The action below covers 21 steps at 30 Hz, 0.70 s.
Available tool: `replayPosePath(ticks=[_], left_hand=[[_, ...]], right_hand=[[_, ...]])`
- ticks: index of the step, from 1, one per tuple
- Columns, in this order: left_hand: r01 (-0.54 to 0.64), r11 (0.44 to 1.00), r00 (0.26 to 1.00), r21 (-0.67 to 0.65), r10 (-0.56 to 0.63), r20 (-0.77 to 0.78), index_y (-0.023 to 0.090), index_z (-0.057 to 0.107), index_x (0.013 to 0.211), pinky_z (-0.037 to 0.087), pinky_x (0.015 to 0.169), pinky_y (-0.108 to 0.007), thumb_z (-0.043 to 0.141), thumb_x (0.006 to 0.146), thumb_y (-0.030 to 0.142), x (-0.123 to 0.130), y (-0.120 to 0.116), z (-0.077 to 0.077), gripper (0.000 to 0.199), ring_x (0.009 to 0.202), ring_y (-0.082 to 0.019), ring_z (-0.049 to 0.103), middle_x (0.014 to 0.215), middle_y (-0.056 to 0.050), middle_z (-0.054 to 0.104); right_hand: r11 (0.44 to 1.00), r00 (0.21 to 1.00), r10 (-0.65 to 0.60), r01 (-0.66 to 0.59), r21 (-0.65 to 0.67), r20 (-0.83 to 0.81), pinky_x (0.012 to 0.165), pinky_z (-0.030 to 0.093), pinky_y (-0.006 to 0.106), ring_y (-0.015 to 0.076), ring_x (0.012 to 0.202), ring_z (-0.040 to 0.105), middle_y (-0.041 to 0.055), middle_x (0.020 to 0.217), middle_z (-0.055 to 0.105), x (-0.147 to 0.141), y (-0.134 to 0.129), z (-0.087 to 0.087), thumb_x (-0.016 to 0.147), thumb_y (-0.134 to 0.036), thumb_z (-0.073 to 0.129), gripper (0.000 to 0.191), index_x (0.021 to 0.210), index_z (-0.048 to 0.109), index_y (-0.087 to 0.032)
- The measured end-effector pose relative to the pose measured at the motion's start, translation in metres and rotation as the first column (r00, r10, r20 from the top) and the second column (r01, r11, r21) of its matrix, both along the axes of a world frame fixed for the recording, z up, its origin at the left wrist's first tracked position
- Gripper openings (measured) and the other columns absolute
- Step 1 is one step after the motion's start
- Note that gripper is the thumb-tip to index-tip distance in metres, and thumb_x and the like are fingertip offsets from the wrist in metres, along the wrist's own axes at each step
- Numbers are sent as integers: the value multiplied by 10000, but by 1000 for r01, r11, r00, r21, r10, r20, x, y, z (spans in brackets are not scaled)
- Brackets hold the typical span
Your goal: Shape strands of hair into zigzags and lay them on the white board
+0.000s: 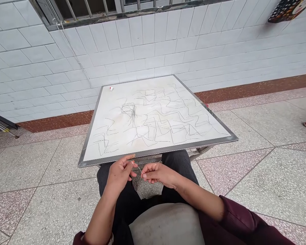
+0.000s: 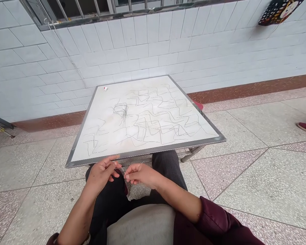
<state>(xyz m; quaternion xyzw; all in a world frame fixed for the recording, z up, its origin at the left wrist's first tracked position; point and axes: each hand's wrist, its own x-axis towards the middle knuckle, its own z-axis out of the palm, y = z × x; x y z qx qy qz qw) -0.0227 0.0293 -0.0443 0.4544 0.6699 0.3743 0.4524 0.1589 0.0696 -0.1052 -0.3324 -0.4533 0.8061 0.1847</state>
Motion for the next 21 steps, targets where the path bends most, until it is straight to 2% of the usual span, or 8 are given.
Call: replayPosePath(ticks=[4,7,10,13,15,17,19,21], left_hand=[[2,997,1000,72,-1,-9,185,661,1198,550,713,-320,604,828,516,-9,-1,7,500,850,-226,714,966,-91,747],[-156,969,986,191,163,-24,201,674,1186,510,851,-326,606,845,527,-23,-3,6,476,1012,-231,670,1043,-88,741],[-408,871,913,274,387,128,199,667,1182,508,796,-291,628,841,507,-42,-9,-3,462,997,-209,655,1096,-87,721],[-521,841,834,149,462,302,171,683,1115,500,660,-249,752,720,463,-51,-16,-16,496,860,-189,663,1032,-93,731],[-453,891,843,35,415,342,155,704,1057,486,617,-240,812,636,437,-46,-21,-23,518,809,-191,663,977,-103,743],[-306,952,882,-27,294,368,157,720,1056,485,632,-245,815,644,434,-32,-23,-26,505,833,-199,667,995,-119,747],[-174,985,903,-7,163,399,181,728,1094,487,676,-257,776,713,447,-13,-23,-26,467,895,-208,664,1066,-125,739],[-121,991,915,57,89,395,197,742,1093,489,701,-271,747,752,458,4,-20,-25,429,923,-219,661,1090,-120,736]], right_hand=[[986,992,-8,-14,-167,-129,574,391,186,61,611,547,-3,729,658,5,3,7,618,-375,884,344,800,696,-150],[976,980,-32,-12,-217,-197,576,397,174,52,617,551,-4,738,658,7,4,13,622,-351,891,336,803,697,-145],[968,969,-61,-1,-250,-240,573,395,161,43,618,547,-7,736,655,8,5,19,627,-335,895,342,817,691,-138],[968,962,-81,14,-252,-259,575,398,151,41,614,552,-14,720,654,9,6,23,646,-344,886,356,851,678,-141],[967,959,-88,19,-253,-268,577,405,150,40,606,557,-17,709,657,8,7,23,652,-353,882,368,861,660,-147],[966,956,-86,11,-258,-282,587,417,154,43,604,564,-14,720,668,6,6,21,653,-348,882,378,861,633,-154],[969,956,-73,0,-249,-285,590,423,160,47,603,569,-12,733,678,3,5,18,656,-342,881,388,860,603,-165],[975,962,-55,-6,-222,-268,595,428,168,54,608,573,-19,740,678,0,3,15,651,-343,882,403,860,579,-177]])
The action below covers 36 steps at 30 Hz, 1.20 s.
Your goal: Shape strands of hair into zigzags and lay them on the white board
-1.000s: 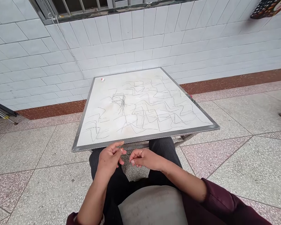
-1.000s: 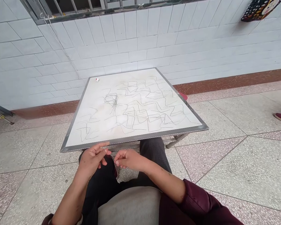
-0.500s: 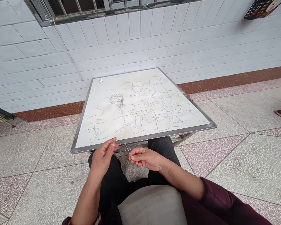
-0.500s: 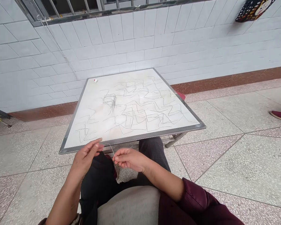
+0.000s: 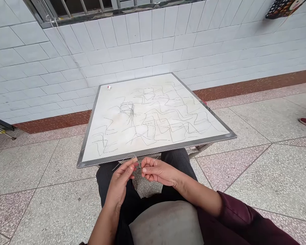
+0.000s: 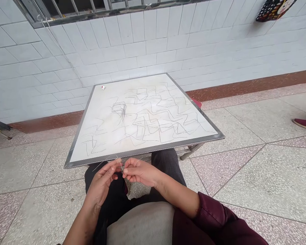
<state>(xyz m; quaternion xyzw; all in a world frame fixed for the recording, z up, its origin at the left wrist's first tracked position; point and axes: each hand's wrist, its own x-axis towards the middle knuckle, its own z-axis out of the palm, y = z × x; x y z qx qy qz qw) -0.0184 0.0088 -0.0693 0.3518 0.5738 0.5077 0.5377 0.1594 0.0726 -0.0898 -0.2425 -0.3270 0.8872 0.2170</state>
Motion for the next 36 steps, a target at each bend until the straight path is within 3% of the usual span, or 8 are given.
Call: replayPosePath(ticks=[6,11,14,18,22,29,33,36], left_hand=[[-30,991,998,134,38,-52,227,776,986,514,822,-319,766,742,396,22,5,2,297,938,-223,671,1005,-63,761],[-65,986,989,152,83,-119,208,743,1014,510,650,-266,707,803,406,23,1,4,291,687,-158,639,755,-11,720],[-82,985,968,149,114,-225,196,720,1036,496,603,-257,667,830,422,23,-1,7,310,613,-146,604,654,17,653],[-99,981,937,167,148,-317,191,692,1072,510,599,-264,625,856,443,22,-2,8,338,621,-157,611,651,16,630],[-75,977,884,201,159,-440,211,677,1121,524,622,-274,572,898,443,20,-4,4,338,635,-153,611,755,-10,661],[34,985,870,170,55,-490,245,632,1236,534,633,-286,566,900,441,17,-7,-1,394,686,-171,630,833,-22,660],[125,988,873,85,-69,-484,251,540,1349,526,597,-281,552,905,419,17,-7,-4,475,578,-149,593,691,34,596],[127,990,881,60,-84,-465,234,521,1361,508,555,-268,542,901,414,18,-7,-5,495,532,-137,556,647,52,562]], right_hand=[[998,998,16,-20,52,60,614,423,183,56,614,559,-37,744,656,-4,-4,-5,645,-399,874,440,880,570,-185],[997,997,45,-49,67,59,632,427,186,63,675,580,-25,816,665,-4,-4,-6,661,-359,873,426,921,583,-187],[994,996,-19,10,108,85,596,410,187,67,654,566,-33,789,653,-5,-4,-9,646,-373,878,417,881,588,-186],[976,986,-128,107,187,102,548,378,195,61,571,517,-51,696,618,-7,-3,-13,632,-419,873,409,829,604,-182],[972,982,-139,112,205,127,550,383,204,69,569,522,-33,688,638,-6,-1,-15,642,-458,855,399,791,621,-172],[975,979,-158,135,175,125,553,378,203,64,556,526,-27,684,656,-6,2,-20,639,-472,853,411,782,618,-166],[970,984,-138,112,216,108,561,379,205,70,578,530,-24,692,649,-4,2,-21,673,-478,832,394,792,626,-164],[958,988,-103,68,278,113,585,397,219,87,612,542,-18,697,640,-1,5,-23,690,-477,818,379,795,636,-162]])
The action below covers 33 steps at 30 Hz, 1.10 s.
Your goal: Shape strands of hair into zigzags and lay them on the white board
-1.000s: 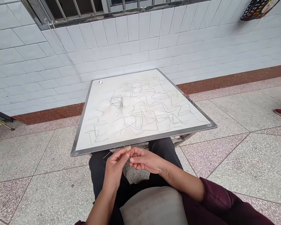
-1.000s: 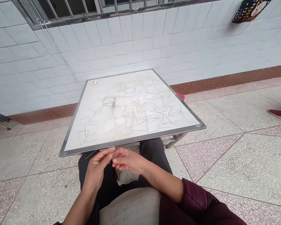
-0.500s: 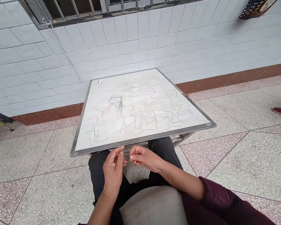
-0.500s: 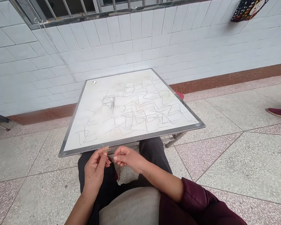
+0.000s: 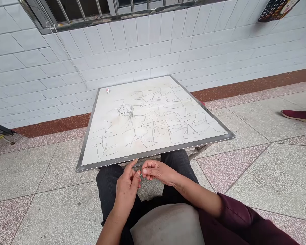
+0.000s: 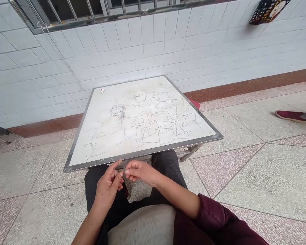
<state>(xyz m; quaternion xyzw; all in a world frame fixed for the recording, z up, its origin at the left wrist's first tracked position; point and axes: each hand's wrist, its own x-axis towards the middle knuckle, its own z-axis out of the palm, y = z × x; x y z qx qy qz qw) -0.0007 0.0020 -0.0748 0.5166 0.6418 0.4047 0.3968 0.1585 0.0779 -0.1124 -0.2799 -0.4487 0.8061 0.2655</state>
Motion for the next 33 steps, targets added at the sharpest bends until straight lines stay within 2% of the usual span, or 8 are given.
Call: replayPosePath(ticks=[6,13,18,23,28,33], left_hand=[[61,994,989,-87,-49,137,189,471,1389,460,477,-246,613,836,424,3,2,4,618,491,-119,520,645,69,527],[121,983,985,-138,-101,142,160,423,1415,425,467,-236,570,843,389,3,-1,5,633,483,-107,477,636,77,501],[146,974,979,-171,-117,168,139,405,1430,429,474,-239,568,829,380,5,-1,2,668,486,-102,481,657,73,499],[161,968,973,-195,-123,194,155,406,1440,425,459,-235,567,821,360,10,-3,2,672,463,-93,483,664,73,508],[162,966,966,-203,-113,233,172,424,1439,432,451,-234,582,809,354,17,-5,4,674,456,-97,496,647,73,521],[97,975,972,-198,-50,229,173,418,1450,431,444,-230,590,795,355,17,-6,4,701,451,-96,483,633,80,500]], right_hand=[[994,999,-25,21,110,37,571,384,208,82,602,514,-35,664,598,10,12,-7,705,-407,819,308,773,648,-160],[947,977,195,-211,241,86,593,409,210,100,679,525,-7,758,621,29,26,-5,764,-394,770,258,889,739,-171],[938,984,168,-180,298,66,565,391,209,88,614,482,-28,683,590,33,31,-7,733,-379,800,231,809,741,-169],[886,978,206,-198,419,27,550,419,205,76,590,499,-11,742,612,39,35,-7,764,-382,781,222,796,749,-165],[856,968,251,-215,470,-15,525,451,196,66,565,519,-4,769,609,43,39,-6,787,-379,764,217,802,746,-164],[851,986,159,-162,500,48,527,452,211,69,551,515,-6,769,602,50,42,-4,812,-418,729,258,791,720,-161]])
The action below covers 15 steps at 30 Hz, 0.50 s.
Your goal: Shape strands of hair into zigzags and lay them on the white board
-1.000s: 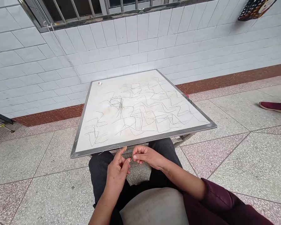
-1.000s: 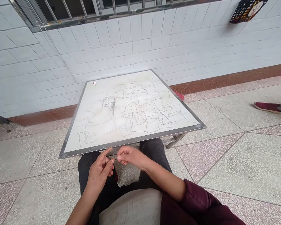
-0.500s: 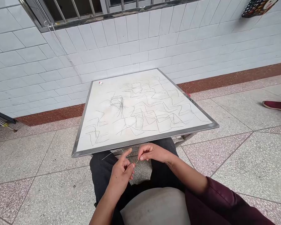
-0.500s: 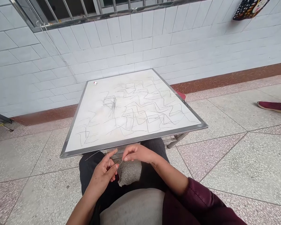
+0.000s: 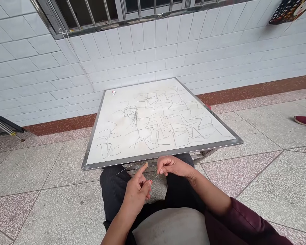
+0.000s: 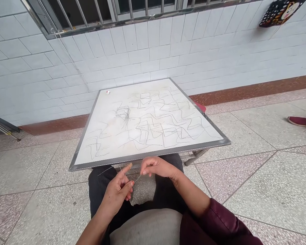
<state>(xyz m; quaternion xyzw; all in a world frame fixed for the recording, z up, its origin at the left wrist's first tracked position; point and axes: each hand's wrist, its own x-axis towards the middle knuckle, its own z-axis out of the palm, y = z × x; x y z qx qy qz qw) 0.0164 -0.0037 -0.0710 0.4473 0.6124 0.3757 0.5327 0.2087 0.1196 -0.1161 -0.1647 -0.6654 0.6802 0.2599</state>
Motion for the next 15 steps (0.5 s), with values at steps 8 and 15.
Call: replayPosePath(ticks=[8,15], left_hand=[[-98,993,991,73,104,-86,174,390,1469,473,473,-248,570,821,373,-2,2,-7,702,463,-109,504,650,78,490],[-49,994,974,96,69,-216,205,264,1527,516,546,-282,544,847,302,0,4,-12,742,493,-131,583,782,12,645]], right_hand=[[772,876,-479,391,500,54,776,453,321,176,828,572,34,843,648,-3,-15,36,949,-372,569,204,879,677,-215],[630,881,-470,286,722,62,768,431,341,197,801,542,22,818,682,-59,-56,35,916,-266,624,64,891,637,-208]])
